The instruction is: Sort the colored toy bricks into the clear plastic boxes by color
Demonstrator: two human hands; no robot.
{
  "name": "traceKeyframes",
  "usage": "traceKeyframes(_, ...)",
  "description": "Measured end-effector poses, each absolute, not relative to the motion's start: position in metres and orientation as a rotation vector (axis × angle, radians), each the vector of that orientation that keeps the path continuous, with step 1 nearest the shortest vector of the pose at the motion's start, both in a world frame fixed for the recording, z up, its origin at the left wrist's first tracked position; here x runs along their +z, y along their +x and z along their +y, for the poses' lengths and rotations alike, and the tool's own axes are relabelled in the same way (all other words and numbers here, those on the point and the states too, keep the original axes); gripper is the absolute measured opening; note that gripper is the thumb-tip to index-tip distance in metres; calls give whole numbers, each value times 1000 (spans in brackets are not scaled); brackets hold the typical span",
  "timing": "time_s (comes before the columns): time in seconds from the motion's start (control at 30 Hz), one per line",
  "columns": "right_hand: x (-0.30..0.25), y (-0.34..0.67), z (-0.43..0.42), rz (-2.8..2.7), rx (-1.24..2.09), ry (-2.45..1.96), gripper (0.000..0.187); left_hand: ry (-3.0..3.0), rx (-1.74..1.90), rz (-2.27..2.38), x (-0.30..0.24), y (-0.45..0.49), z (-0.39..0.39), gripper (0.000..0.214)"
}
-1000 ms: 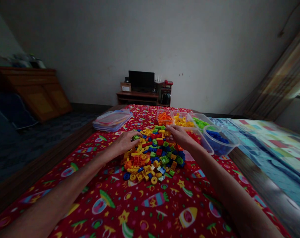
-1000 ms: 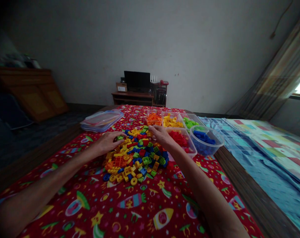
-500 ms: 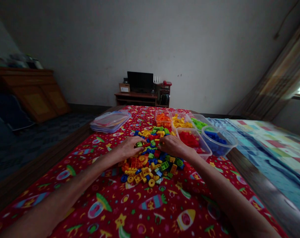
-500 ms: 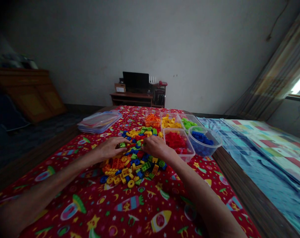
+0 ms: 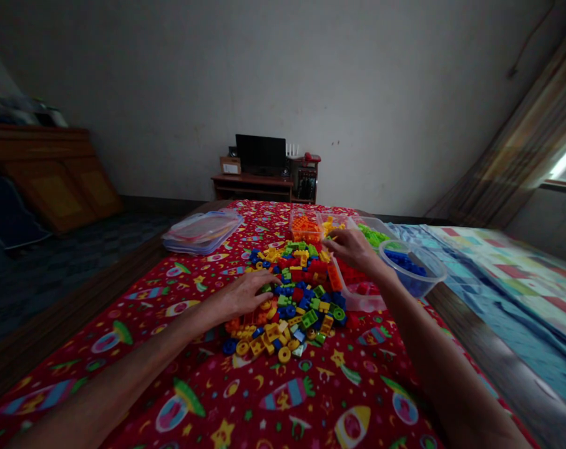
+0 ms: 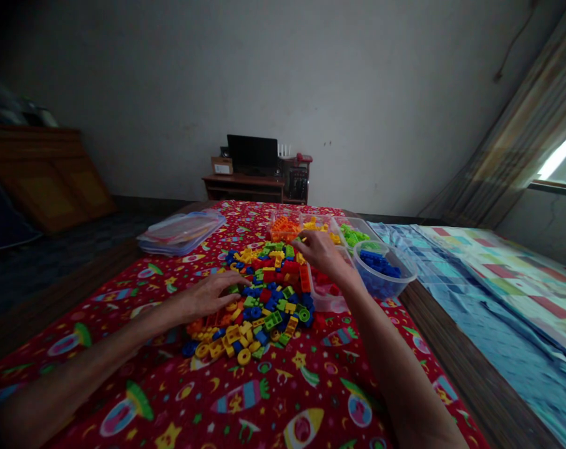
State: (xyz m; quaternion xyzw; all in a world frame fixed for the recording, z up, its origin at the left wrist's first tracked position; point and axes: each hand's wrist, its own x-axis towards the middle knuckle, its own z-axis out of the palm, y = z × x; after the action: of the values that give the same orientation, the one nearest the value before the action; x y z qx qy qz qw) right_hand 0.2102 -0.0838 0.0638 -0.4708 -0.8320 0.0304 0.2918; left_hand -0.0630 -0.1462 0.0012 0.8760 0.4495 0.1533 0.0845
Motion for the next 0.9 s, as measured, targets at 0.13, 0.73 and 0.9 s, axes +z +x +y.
traceKeyframes(0.13, 88, 259, -38, -2046, -181, -1583, 25, 2610, 477, 1320, 1, -64, -145, 27)
traceKeyframes(0.73, 68, 197, -69, -2374, -89, -1310, 25, 2447, 711, 1490, 17, -75, -137, 29)
traceKeyframes(0.9, 56, 169, -98, -2703, -182, -1441, 24, 2426, 735, 1514, 17, -83, -133, 29)
